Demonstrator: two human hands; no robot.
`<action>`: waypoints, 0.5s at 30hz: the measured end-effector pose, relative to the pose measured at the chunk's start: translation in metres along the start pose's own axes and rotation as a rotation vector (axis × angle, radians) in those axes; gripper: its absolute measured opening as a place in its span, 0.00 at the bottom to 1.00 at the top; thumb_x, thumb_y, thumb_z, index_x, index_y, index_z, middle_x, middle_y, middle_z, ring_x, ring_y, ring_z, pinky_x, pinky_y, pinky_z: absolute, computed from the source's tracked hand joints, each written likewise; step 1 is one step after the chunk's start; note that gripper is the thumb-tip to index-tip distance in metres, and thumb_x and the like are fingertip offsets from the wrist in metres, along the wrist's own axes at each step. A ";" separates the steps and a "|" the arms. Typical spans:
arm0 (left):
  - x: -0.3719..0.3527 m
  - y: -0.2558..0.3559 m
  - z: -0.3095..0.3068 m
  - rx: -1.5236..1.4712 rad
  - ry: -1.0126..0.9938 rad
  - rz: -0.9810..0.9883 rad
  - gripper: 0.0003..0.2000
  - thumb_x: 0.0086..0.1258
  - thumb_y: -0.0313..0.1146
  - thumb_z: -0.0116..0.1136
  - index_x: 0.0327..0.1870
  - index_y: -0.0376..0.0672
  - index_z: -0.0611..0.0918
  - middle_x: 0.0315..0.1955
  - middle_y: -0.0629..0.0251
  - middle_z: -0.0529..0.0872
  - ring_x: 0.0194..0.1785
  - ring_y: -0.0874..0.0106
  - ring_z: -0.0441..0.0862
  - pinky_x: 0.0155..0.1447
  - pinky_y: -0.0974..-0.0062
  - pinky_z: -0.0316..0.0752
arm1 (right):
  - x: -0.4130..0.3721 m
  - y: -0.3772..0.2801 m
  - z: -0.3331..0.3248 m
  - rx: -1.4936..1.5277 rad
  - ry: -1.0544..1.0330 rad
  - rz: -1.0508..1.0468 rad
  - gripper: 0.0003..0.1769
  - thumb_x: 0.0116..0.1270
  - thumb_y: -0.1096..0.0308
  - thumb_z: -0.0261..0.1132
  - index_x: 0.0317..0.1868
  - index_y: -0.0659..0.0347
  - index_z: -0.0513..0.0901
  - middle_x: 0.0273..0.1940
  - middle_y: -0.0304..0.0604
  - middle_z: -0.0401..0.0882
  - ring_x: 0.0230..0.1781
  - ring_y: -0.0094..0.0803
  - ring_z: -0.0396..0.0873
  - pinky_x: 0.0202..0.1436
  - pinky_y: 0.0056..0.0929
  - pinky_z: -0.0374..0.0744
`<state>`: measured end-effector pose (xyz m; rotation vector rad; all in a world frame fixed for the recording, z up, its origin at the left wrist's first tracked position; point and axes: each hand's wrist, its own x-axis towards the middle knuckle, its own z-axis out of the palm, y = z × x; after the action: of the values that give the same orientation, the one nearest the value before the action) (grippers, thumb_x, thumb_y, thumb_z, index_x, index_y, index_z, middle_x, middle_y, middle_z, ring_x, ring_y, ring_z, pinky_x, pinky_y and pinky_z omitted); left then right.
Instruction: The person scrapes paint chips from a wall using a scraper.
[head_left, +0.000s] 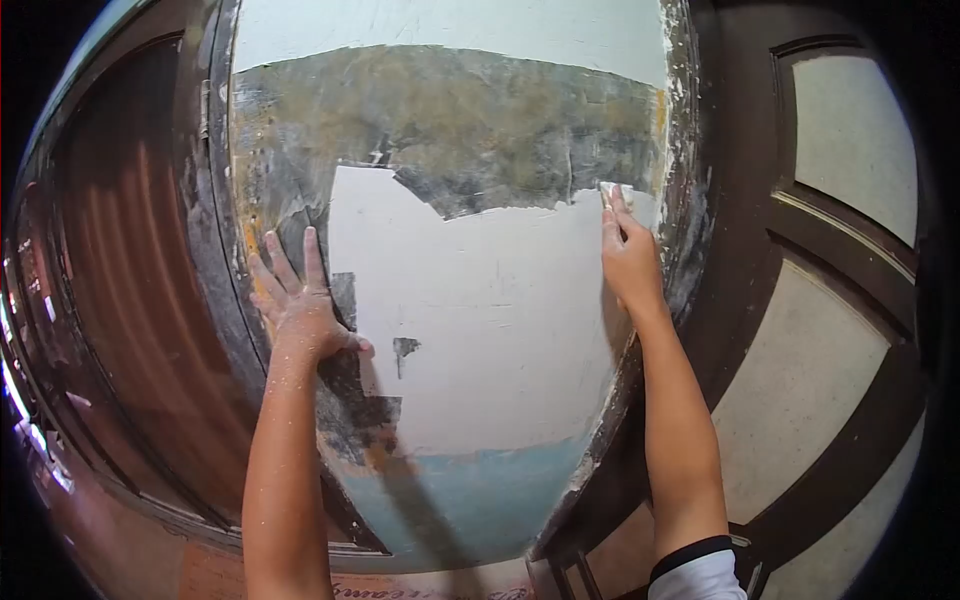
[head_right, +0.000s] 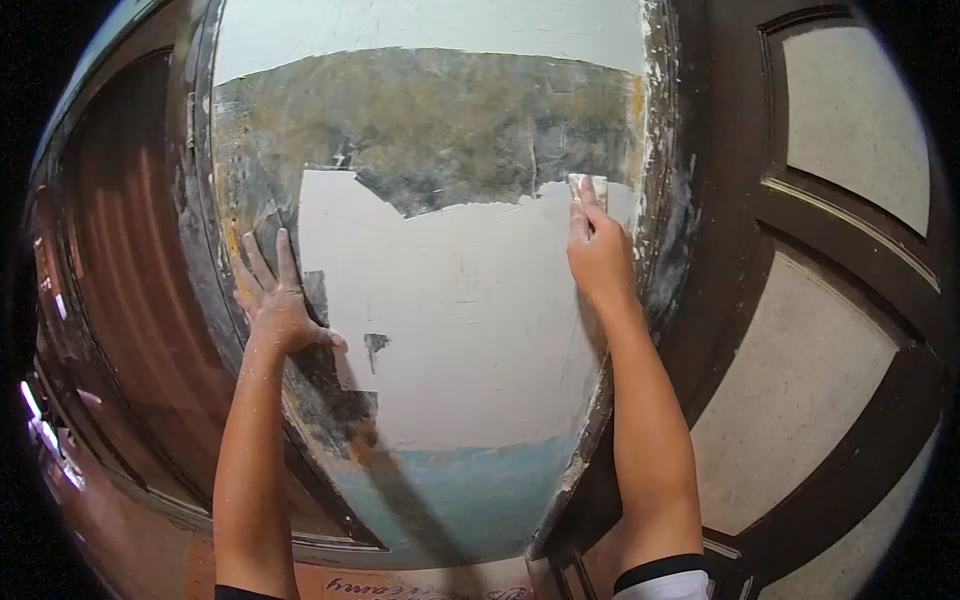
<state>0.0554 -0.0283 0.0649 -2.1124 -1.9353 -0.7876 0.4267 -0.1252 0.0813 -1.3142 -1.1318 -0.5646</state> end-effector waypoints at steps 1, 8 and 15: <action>0.001 -0.001 0.003 0.010 0.019 -0.004 0.89 0.23 0.53 0.94 0.87 0.60 0.31 0.84 0.41 0.20 0.85 0.34 0.18 0.79 0.23 0.46 | -0.001 0.000 0.001 0.061 0.041 -0.051 0.20 0.82 0.58 0.59 0.60 0.63 0.87 0.53 0.64 0.87 0.53 0.60 0.86 0.55 0.43 0.82; 0.002 0.000 0.002 0.021 0.029 -0.008 0.89 0.23 0.52 0.94 0.87 0.60 0.31 0.84 0.42 0.20 0.85 0.36 0.18 0.80 0.25 0.48 | -0.005 0.010 -0.003 -0.060 0.000 -0.034 0.19 0.80 0.57 0.61 0.56 0.62 0.88 0.44 0.65 0.87 0.45 0.64 0.86 0.49 0.49 0.81; 0.001 -0.004 0.008 0.017 0.068 0.020 0.90 0.20 0.53 0.94 0.87 0.59 0.32 0.84 0.43 0.21 0.86 0.35 0.21 0.79 0.23 0.48 | -0.012 0.002 -0.012 -0.087 -0.054 0.025 0.19 0.80 0.59 0.59 0.59 0.62 0.86 0.57 0.59 0.85 0.54 0.62 0.85 0.57 0.47 0.82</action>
<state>0.0540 -0.0232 0.0582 -2.0645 -1.8769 -0.8248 0.4274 -0.1389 0.0710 -1.4239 -1.1440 -0.5680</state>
